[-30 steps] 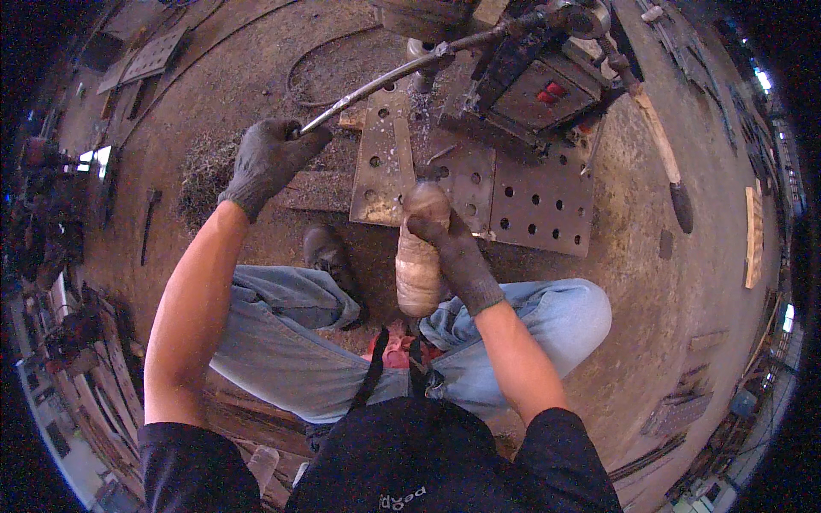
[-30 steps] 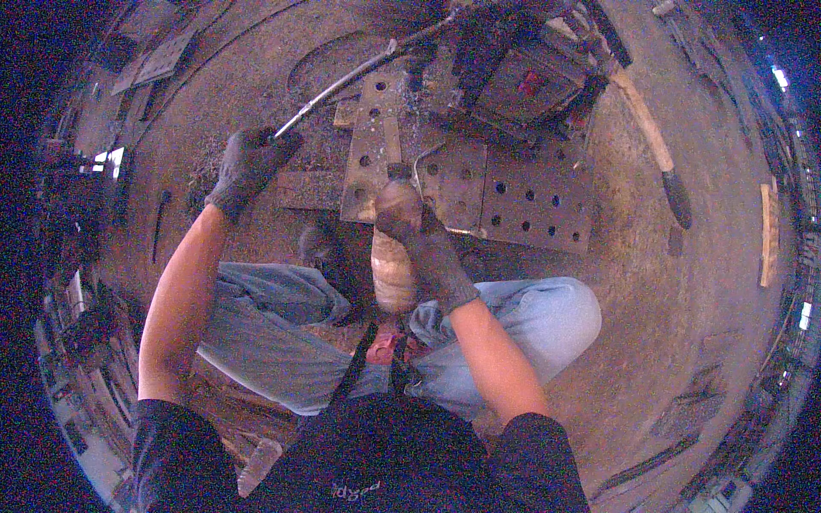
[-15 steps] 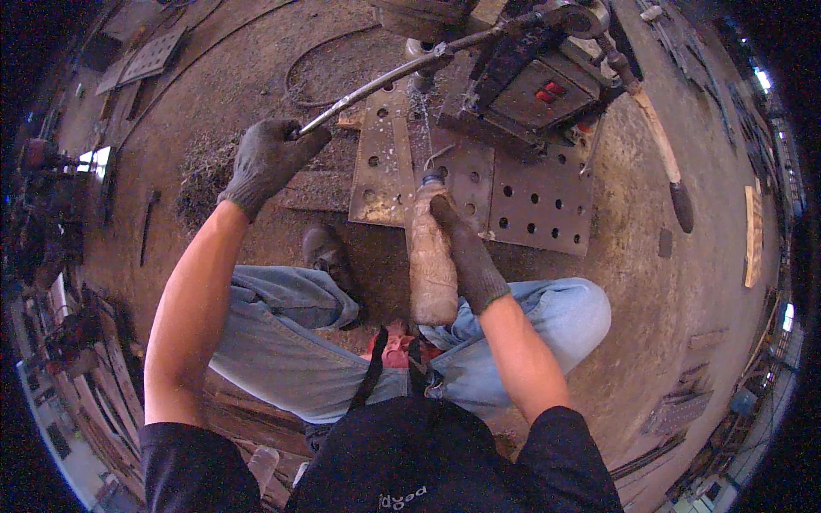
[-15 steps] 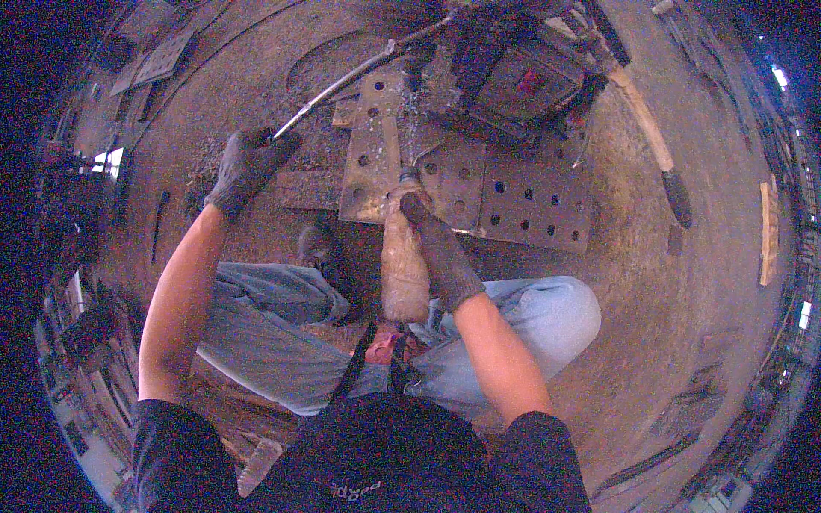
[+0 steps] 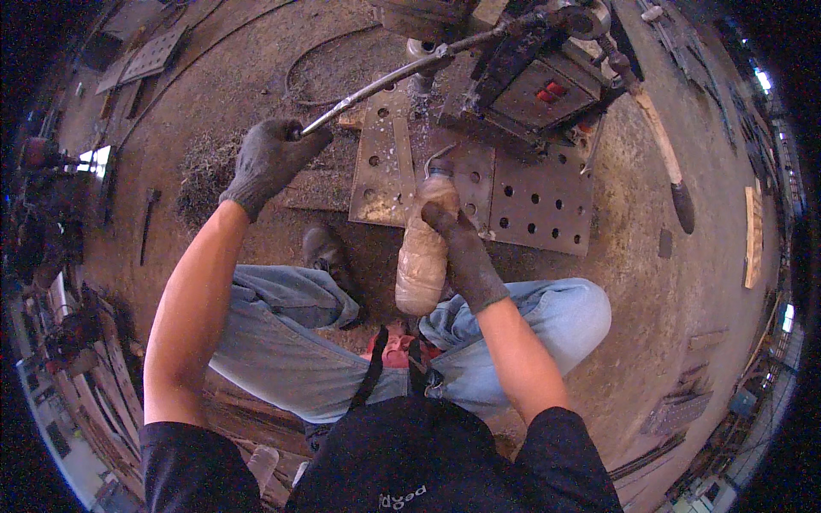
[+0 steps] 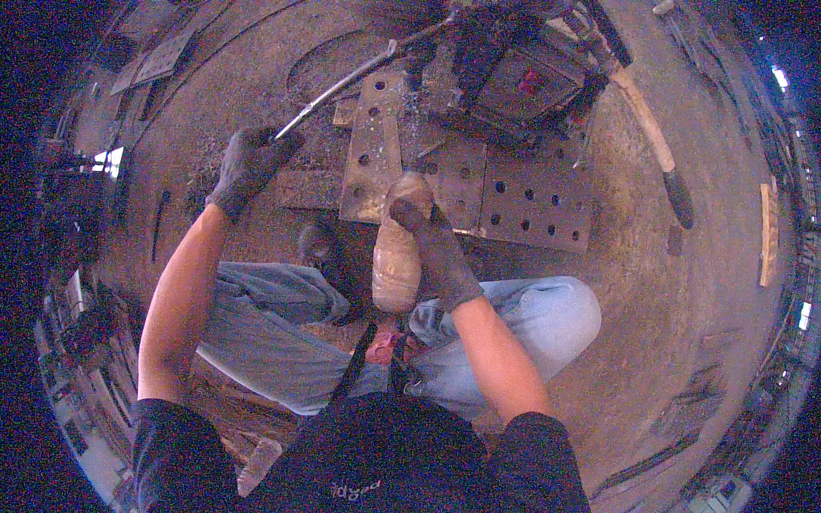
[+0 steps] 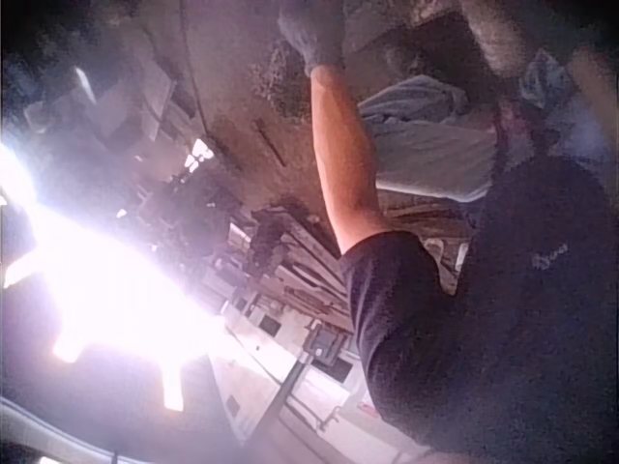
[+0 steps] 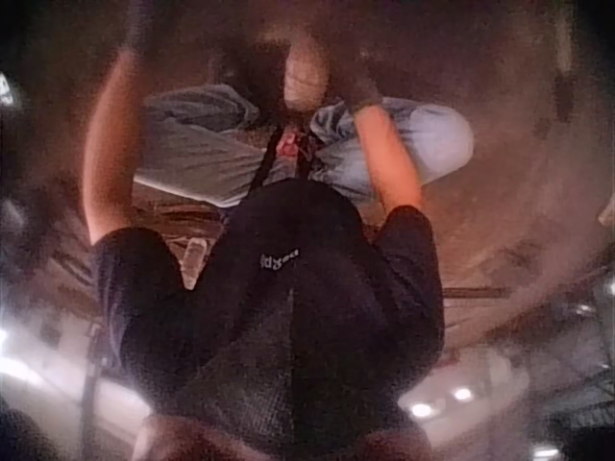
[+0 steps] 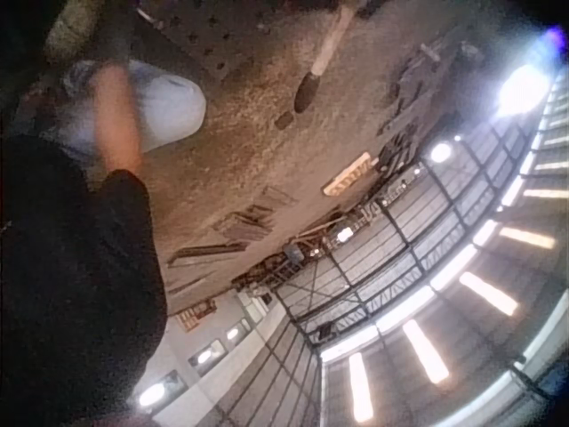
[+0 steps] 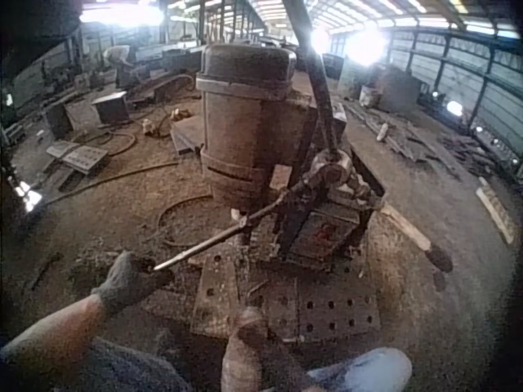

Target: The person sits on the floor and operates a drill press to drill holes into a metal plate. They repeatedly apply liquid from a bottle to the drilling area and adjust the plate's position between holes.

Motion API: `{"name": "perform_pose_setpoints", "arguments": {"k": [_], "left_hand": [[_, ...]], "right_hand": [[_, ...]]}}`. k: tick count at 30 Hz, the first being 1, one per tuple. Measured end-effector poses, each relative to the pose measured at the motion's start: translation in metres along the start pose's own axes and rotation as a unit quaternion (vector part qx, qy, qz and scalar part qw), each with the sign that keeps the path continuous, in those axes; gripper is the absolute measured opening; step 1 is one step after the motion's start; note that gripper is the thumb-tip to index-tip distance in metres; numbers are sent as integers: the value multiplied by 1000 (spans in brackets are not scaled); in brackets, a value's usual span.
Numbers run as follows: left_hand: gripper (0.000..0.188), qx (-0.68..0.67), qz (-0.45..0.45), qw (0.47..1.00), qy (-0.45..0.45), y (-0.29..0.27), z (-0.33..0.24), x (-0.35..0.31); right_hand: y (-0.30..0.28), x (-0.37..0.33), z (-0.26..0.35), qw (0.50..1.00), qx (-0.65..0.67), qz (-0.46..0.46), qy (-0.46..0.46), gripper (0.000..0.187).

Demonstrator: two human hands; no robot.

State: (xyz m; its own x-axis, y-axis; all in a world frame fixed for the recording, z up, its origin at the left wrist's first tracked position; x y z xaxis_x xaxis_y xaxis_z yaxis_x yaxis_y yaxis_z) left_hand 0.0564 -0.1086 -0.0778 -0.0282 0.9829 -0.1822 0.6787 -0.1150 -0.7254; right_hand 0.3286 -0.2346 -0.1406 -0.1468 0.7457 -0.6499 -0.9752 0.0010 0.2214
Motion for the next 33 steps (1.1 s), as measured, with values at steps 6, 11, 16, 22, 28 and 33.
{"name": "perform_pose_setpoints", "arguments": {"k": [6, 11, 16, 22, 28, 33], "left_hand": [[50, -1, 5, 1000, 12, -1, -2, 0], [50, -4, 7, 1000, 7, 0, -8, -3], [51, 12, 13, 1000, 8, 0, -6, -1], [50, 9, 4, 1000, 21, 3, 0, 1], [50, -16, 3, 1000, 15, 3, -1, -1], [51, 0, 10, 1000, 3, 2, 0, 0]], "right_hand": [[-13, 19, -26, 980, -162, -10, -111, 70], [-3, 2, -8, 992, -117, 16, -41, 85], [-4, 6, -10, 987, -144, 9, -75, 83], [-5, 5, -9, 998, -31, 32, 41, 71], [-4, 3, 0, 997, 44, 41, 48, 63], [-3, 5, -2, 994, 75, 29, 77, 46]]}}
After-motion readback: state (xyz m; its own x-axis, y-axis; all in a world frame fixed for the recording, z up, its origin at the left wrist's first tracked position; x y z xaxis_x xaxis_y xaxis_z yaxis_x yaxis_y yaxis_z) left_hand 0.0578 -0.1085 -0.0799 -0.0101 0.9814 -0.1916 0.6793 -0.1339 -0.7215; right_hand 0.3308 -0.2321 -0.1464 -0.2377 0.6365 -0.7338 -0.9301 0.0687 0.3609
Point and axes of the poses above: each hand's wrist, its own x-axis towards the middle knuckle, its own y-axis out of the palm, z = x × y, the point moved 1 cm from there along x, towards the middle knuckle, and after that the axes turned 13 degrees about -x, right-handed, at the moved point
